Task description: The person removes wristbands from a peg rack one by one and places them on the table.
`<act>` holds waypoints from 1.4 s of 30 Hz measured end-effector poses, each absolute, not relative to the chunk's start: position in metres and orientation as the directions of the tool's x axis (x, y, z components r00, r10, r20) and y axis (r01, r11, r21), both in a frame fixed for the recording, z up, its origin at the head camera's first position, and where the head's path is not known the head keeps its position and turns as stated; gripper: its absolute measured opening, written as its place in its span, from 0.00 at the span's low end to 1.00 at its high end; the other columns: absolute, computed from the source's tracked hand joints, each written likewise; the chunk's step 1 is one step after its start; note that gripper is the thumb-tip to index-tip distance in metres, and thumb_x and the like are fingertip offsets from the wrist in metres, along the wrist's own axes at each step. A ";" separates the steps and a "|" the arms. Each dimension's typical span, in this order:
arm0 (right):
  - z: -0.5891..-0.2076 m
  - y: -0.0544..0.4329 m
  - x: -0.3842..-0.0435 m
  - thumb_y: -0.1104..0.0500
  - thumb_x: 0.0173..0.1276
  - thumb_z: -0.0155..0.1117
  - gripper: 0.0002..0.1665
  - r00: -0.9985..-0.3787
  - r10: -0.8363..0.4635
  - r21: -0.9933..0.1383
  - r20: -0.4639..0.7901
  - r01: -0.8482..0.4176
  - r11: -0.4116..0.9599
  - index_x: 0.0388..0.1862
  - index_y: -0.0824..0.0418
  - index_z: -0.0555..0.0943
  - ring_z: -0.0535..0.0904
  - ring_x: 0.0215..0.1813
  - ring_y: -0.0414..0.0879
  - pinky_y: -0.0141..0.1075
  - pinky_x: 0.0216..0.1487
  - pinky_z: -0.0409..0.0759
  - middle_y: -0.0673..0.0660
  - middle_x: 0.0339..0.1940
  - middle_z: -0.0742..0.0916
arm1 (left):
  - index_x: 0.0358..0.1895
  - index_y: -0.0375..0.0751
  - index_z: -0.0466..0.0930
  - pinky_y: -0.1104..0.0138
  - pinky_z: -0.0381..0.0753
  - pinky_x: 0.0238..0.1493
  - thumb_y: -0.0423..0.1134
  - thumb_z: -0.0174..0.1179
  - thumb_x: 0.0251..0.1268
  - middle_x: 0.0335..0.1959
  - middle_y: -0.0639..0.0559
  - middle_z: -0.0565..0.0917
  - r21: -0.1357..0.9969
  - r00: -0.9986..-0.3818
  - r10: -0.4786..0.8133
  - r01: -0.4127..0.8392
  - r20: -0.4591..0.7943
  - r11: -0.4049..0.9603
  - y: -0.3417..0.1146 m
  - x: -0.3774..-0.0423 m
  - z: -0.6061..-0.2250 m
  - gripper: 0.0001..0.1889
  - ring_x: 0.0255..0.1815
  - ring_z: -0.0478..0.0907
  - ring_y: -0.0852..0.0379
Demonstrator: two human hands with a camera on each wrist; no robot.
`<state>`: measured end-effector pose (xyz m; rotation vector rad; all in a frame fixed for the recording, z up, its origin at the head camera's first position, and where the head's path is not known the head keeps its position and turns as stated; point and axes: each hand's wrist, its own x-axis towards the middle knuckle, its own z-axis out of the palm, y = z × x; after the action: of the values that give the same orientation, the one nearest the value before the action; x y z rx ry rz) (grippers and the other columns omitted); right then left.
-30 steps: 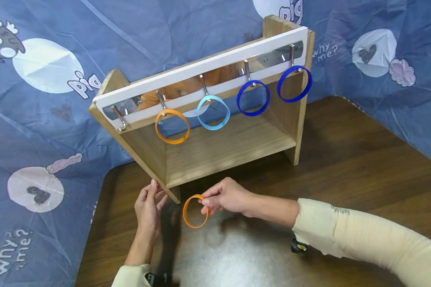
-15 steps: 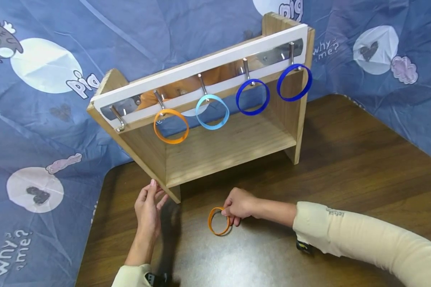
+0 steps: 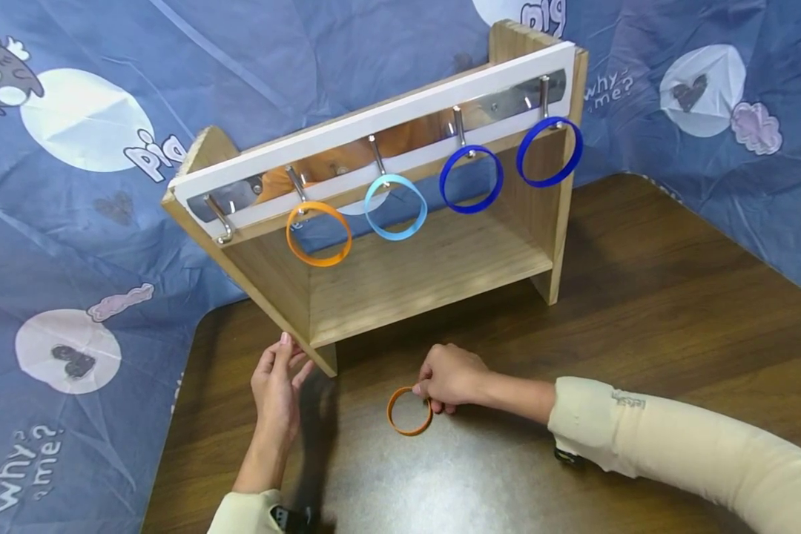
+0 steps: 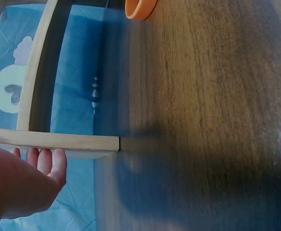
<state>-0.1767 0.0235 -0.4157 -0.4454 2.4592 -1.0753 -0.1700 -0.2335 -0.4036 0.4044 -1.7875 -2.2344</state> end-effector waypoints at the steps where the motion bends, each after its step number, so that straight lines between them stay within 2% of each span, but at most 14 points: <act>1: -0.413 0.024 -0.177 0.56 0.67 0.65 0.09 -0.867 -0.446 -0.760 -0.223 -0.132 0.636 0.28 0.56 0.86 0.81 0.16 0.46 0.34 0.18 0.77 0.52 0.14 0.84 | 0.41 0.38 0.71 0.61 0.78 0.53 0.49 0.55 0.71 0.40 0.53 0.79 0.976 -0.930 -0.363 0.024 -0.058 -0.217 -0.234 -0.170 -0.404 0.15 0.46 0.78 0.56; 4: -0.403 0.023 -0.177 0.55 0.67 0.66 0.08 -0.881 -0.445 -0.813 -0.158 -0.140 0.565 0.36 0.58 0.87 0.82 0.19 0.47 0.34 0.21 0.77 0.51 0.18 0.86 | 0.40 0.37 0.71 0.61 0.78 0.53 0.48 0.56 0.71 0.39 0.53 0.79 0.974 -0.929 -0.366 0.031 -0.054 -0.222 -0.233 -0.170 -0.403 0.16 0.45 0.78 0.56; 9: -0.377 0.021 -0.179 0.54 0.64 0.69 0.15 -0.902 -0.423 -0.918 -0.086 -0.093 0.386 0.48 0.59 0.85 0.84 0.24 0.50 0.34 0.23 0.78 0.51 0.25 0.88 | 0.42 0.35 0.70 0.61 0.79 0.53 0.48 0.55 0.71 0.39 0.53 0.79 0.977 -0.929 -0.366 0.028 -0.053 -0.213 -0.233 -0.171 -0.404 0.17 0.45 0.78 0.56; 15: -0.348 0.016 -0.186 0.58 0.64 0.69 0.19 -0.917 -0.396 -0.991 0.052 -0.097 0.094 0.54 0.61 0.82 0.84 0.24 0.47 0.35 0.28 0.80 0.56 0.32 0.89 | 0.43 0.34 0.70 0.61 0.78 0.54 0.49 0.55 0.71 0.41 0.53 0.78 0.981 -0.930 -0.364 0.018 -0.055 -0.194 -0.233 -0.171 -0.404 0.19 0.46 0.77 0.56; 20: -0.330 0.010 -0.194 0.61 0.66 0.66 0.24 -0.918 -0.368 -0.985 0.147 -0.100 -0.144 0.61 0.62 0.77 0.85 0.26 0.44 0.33 0.31 0.79 0.61 0.41 0.88 | 0.42 0.35 0.70 0.61 0.78 0.54 0.49 0.55 0.71 0.41 0.53 0.79 0.981 -0.931 -0.362 0.024 -0.049 -0.193 -0.234 -0.170 -0.404 0.18 0.46 0.77 0.55; 24: -0.320 0.001 -0.201 0.64 0.69 0.62 0.26 -0.910 -0.371 -0.934 0.184 -0.044 -0.355 0.65 0.61 0.73 0.85 0.27 0.43 0.30 0.31 0.79 0.62 0.51 0.85 | 0.42 0.36 0.71 0.61 0.78 0.54 0.50 0.55 0.71 0.41 0.53 0.78 0.982 -0.932 -0.361 0.028 -0.042 -0.186 -0.234 -0.169 -0.404 0.17 0.47 0.77 0.55; 26: -0.316 -0.003 -0.204 0.65 0.71 0.59 0.26 -0.909 -0.374 -0.897 0.183 0.001 -0.442 0.67 0.61 0.71 0.85 0.26 0.43 0.30 0.31 0.79 0.59 0.51 0.86 | 0.42 0.36 0.71 0.60 0.78 0.54 0.50 0.55 0.71 0.41 0.52 0.78 0.982 -0.931 -0.362 0.029 -0.042 -0.187 -0.234 -0.168 -0.404 0.18 0.46 0.77 0.55; 27: -0.313 -0.006 -0.205 0.65 0.71 0.58 0.26 -0.912 -0.372 -0.881 0.174 0.026 -0.473 0.68 0.60 0.71 0.85 0.26 0.43 0.30 0.30 0.79 0.58 0.47 0.87 | 0.43 0.35 0.70 0.61 0.78 0.54 0.50 0.55 0.71 0.41 0.52 0.79 0.982 -0.931 -0.363 0.028 -0.043 -0.189 -0.233 -0.168 -0.404 0.18 0.46 0.78 0.55; 30: -0.307 -0.012 -0.207 0.64 0.73 0.56 0.25 -0.918 -0.373 -0.836 0.136 0.095 -0.540 0.68 0.59 0.71 0.85 0.25 0.43 0.30 0.30 0.79 0.53 0.34 0.89 | 0.44 0.34 0.70 0.61 0.78 0.55 0.50 0.55 0.71 0.41 0.52 0.79 0.982 -0.932 -0.361 0.025 -0.046 -0.189 -0.233 -0.168 -0.404 0.19 0.47 0.78 0.55; 32: -0.304 -0.016 -0.207 0.63 0.73 0.56 0.24 -0.921 -0.372 -0.815 0.117 0.125 -0.566 0.67 0.58 0.71 0.84 0.24 0.42 0.30 0.30 0.79 0.51 0.31 0.89 | 0.44 0.34 0.70 0.61 0.78 0.55 0.50 0.55 0.71 0.42 0.52 0.78 0.982 -0.932 -0.360 0.024 -0.046 -0.189 -0.233 -0.168 -0.404 0.19 0.47 0.78 0.55; 33: -0.303 -0.017 -0.206 0.63 0.73 0.56 0.24 -0.923 -0.369 -0.805 0.111 0.134 -0.578 0.67 0.58 0.72 0.84 0.24 0.42 0.31 0.30 0.79 0.51 0.30 0.89 | 0.44 0.34 0.70 0.61 0.78 0.55 0.50 0.55 0.71 0.42 0.52 0.78 0.982 -0.932 -0.360 0.025 -0.046 -0.190 -0.233 -0.168 -0.403 0.20 0.47 0.78 0.55; 37: -0.300 -0.022 -0.206 0.63 0.73 0.57 0.21 -0.929 -0.352 -0.781 0.115 0.134 -0.610 0.64 0.61 0.74 0.84 0.23 0.41 0.31 0.31 0.80 0.55 0.43 0.89 | 0.44 0.33 0.70 0.61 0.78 0.54 0.50 0.55 0.71 0.41 0.52 0.78 0.980 -0.930 -0.364 0.027 -0.048 -0.198 -0.233 -0.169 -0.403 0.19 0.47 0.77 0.54; 42: -0.299 -0.025 -0.204 0.64 0.73 0.57 0.20 -0.933 -0.338 -0.770 0.120 0.128 -0.626 0.61 0.66 0.75 0.83 0.21 0.41 0.33 0.33 0.81 0.59 0.41 0.89 | 0.44 0.35 0.71 0.61 0.78 0.54 0.50 0.55 0.71 0.42 0.52 0.78 0.980 -0.930 -0.364 0.023 -0.051 -0.197 -0.234 -0.170 -0.403 0.19 0.47 0.77 0.54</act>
<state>-0.2038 -0.0253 -0.2985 -0.3707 1.1979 -2.5924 -0.1700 -0.2335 -0.4034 0.3992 -1.8063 -2.2158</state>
